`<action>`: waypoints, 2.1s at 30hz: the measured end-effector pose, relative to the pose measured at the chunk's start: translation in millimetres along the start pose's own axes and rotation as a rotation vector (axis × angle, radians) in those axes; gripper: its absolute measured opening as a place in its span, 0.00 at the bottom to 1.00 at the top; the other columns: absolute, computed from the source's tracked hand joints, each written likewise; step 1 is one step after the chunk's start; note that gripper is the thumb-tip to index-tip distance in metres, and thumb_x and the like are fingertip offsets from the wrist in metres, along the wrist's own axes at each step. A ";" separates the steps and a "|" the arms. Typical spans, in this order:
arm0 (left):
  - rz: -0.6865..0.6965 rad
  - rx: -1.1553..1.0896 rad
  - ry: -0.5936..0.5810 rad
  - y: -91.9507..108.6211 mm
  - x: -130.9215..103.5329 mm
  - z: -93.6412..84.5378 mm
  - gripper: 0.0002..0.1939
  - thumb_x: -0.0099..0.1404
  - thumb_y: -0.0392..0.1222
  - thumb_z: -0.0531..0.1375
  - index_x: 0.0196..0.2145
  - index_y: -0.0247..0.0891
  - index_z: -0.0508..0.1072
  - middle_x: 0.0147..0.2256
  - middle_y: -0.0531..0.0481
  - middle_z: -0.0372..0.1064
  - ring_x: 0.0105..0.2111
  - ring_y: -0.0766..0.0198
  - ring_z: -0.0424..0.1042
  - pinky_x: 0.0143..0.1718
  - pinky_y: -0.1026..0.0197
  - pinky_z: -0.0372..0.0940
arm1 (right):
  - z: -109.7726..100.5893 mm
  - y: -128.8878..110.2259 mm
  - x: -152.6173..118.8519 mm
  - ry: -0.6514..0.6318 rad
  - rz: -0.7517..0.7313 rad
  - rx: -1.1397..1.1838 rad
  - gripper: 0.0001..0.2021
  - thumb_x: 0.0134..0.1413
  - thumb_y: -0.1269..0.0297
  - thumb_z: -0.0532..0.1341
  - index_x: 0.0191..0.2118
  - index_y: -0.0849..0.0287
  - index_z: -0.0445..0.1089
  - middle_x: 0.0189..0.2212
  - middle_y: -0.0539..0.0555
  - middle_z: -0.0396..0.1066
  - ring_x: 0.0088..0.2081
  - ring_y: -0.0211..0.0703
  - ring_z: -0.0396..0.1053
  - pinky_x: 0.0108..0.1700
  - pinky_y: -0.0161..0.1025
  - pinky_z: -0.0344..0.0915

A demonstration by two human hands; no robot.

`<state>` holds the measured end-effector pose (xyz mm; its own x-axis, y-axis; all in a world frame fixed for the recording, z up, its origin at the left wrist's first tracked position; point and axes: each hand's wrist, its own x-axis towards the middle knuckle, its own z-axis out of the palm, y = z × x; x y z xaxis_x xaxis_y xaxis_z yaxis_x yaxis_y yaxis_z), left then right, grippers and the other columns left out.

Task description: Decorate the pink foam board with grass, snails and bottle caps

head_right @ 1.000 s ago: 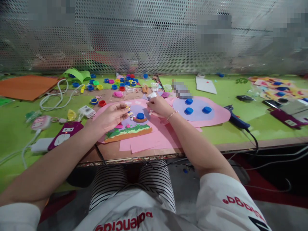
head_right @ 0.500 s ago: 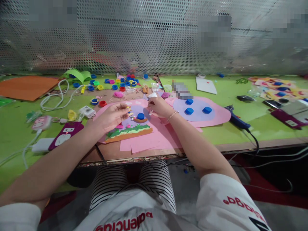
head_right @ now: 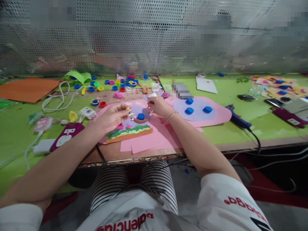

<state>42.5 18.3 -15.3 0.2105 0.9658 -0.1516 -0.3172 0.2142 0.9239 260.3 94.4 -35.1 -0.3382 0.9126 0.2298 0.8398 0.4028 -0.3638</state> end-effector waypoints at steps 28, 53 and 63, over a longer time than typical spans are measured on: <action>0.021 -0.002 -0.001 -3.5 6.0 -6.3 0.09 0.48 0.31 0.66 0.26 0.34 0.69 0.27 0.53 0.66 0.28 0.71 0.66 0.34 0.65 0.63 | -6.3 -5.6 -2.0 0.010 -0.035 -0.006 0.08 0.53 0.70 0.59 0.31 0.62 0.76 0.30 0.56 0.76 0.32 0.42 0.71 0.33 0.34 0.61; 0.018 0.019 0.001 -2.5 4.1 -4.9 0.09 0.49 0.31 0.66 0.26 0.34 0.68 0.27 0.53 0.66 0.27 0.72 0.66 0.33 0.65 0.63 | -2.4 -5.1 -0.1 0.054 0.094 0.356 0.08 0.49 0.76 0.60 0.33 0.62 0.76 0.31 0.56 0.77 0.33 0.43 0.75 0.37 0.38 0.71; -0.001 0.022 0.017 0.3 1.4 -2.3 0.09 0.49 0.30 0.65 0.25 0.34 0.68 0.26 0.54 0.65 0.27 0.72 0.65 0.33 0.65 0.62 | -2.0 -7.3 -0.3 0.071 0.098 0.418 0.04 0.43 0.75 0.63 0.29 0.62 0.73 0.27 0.53 0.74 0.29 0.39 0.71 0.35 0.36 0.68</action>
<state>40.6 20.1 -16.1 0.1947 0.9680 -0.1585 -0.2965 0.2121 0.9312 255.1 91.1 -30.8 -0.2232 0.9467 0.2321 0.6171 0.3216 -0.7182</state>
